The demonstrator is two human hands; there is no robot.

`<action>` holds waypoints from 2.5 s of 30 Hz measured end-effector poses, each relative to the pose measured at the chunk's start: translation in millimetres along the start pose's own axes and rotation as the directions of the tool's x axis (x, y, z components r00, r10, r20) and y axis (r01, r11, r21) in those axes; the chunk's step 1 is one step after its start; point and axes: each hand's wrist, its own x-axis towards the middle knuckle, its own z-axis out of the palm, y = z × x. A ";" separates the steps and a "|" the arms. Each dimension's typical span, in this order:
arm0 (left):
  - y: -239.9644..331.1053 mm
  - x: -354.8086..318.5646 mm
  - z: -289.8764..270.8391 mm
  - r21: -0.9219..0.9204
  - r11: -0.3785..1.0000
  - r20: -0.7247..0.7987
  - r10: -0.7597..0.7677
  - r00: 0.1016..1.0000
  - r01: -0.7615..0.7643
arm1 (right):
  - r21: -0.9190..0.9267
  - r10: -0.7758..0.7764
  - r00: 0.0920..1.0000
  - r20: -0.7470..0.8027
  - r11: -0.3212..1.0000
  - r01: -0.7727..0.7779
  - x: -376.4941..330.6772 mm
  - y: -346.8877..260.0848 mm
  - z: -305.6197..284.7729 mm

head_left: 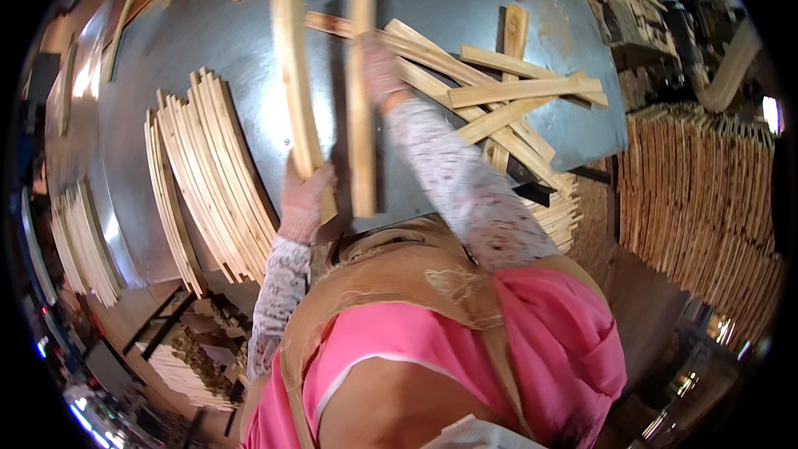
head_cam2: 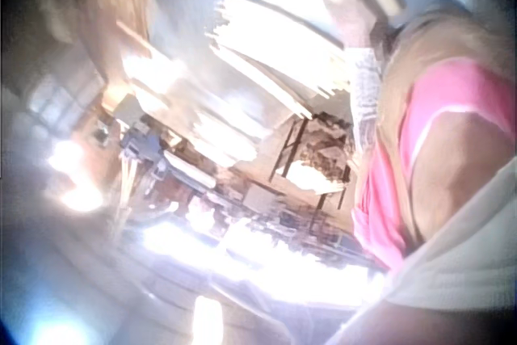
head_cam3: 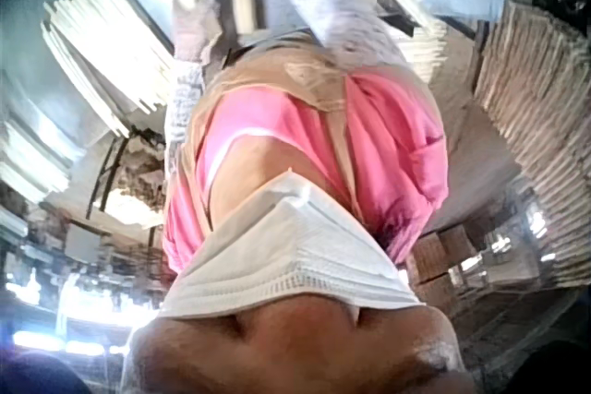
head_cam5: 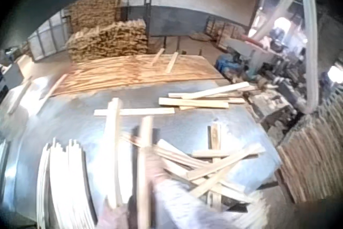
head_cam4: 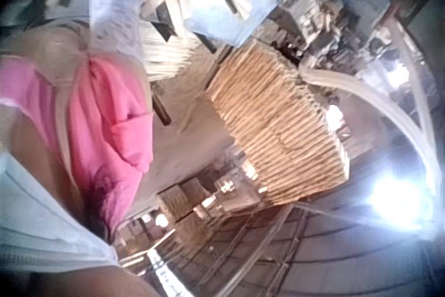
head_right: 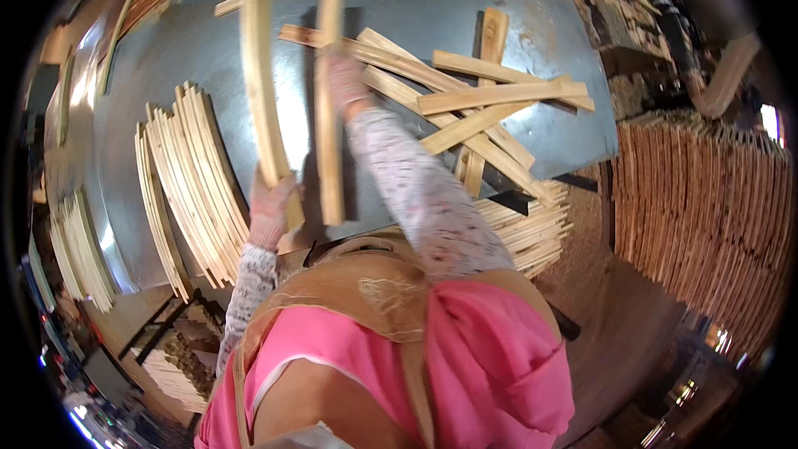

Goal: The person gathers and stacks thin wooden strips on a metal workbench. They repeatedly pick up loose strips, align them into neat piles, and move the stacks to different locations on the table. The person handles the wood by hand, organizing the pieces into uniform bundles.

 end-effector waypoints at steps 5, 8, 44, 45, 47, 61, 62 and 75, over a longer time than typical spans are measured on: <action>7.8 -14.5 -51.6 0.116 0.991 -0.099 0.074 0.992 -0.062 | 0.399 -0.121 0.848 0.516 0.910 -0.112 -70.5 -173.2 103.4; -4.4 -22.8 -67.9 0.028 0.997 -0.122 0.077 0.990 -0.074 | 0.448 -0.398 0.410 0.821 0.893 -0.030 -69.1 -201.0 73.0; -93.7 21.3 -13.5 0.584 0.810 -0.175 0.062 0.983 0.053 | -0.146 0.424 0.767 0.482 0.902 -0.407 -57.7 307.4 -220.4; -97.3 22.6 -15.9 0.556 0.829 -0.178 0.044 0.983 0.064 | -0.053 0.479 0.678 0.558 0.836 -0.546 -41.8 284.4 -225.8; -113.3 27.9 -26.1 0.409 0.911 -0.174 0.026 0.984 0.048 | 0.309 0.372 0.679 0.633 0.684 -0.661 -31.7 247.1 -217.9; -79.6 21.3 -52.8 0.787 0.600 -0.215 0.047 0.976 0.144 | 0.465 0.059 0.918 0.393 0.848 -0.254 -51.8 -35.0 39.3; -67.9 15.7 -36.3 0.844 0.516 -0.192 0.030 0.981 0.149 | 0.208 -0.113 0.962 0.249 0.976 0.060 -69.8 -59.5 62.3; -87.9 19.6 -16.5 0.853 0.421 -0.370 0.071 0.926 0.308 | -0.281 0.101 0.934 0.344 0.960 0.000 -151.8 262.9 -217.4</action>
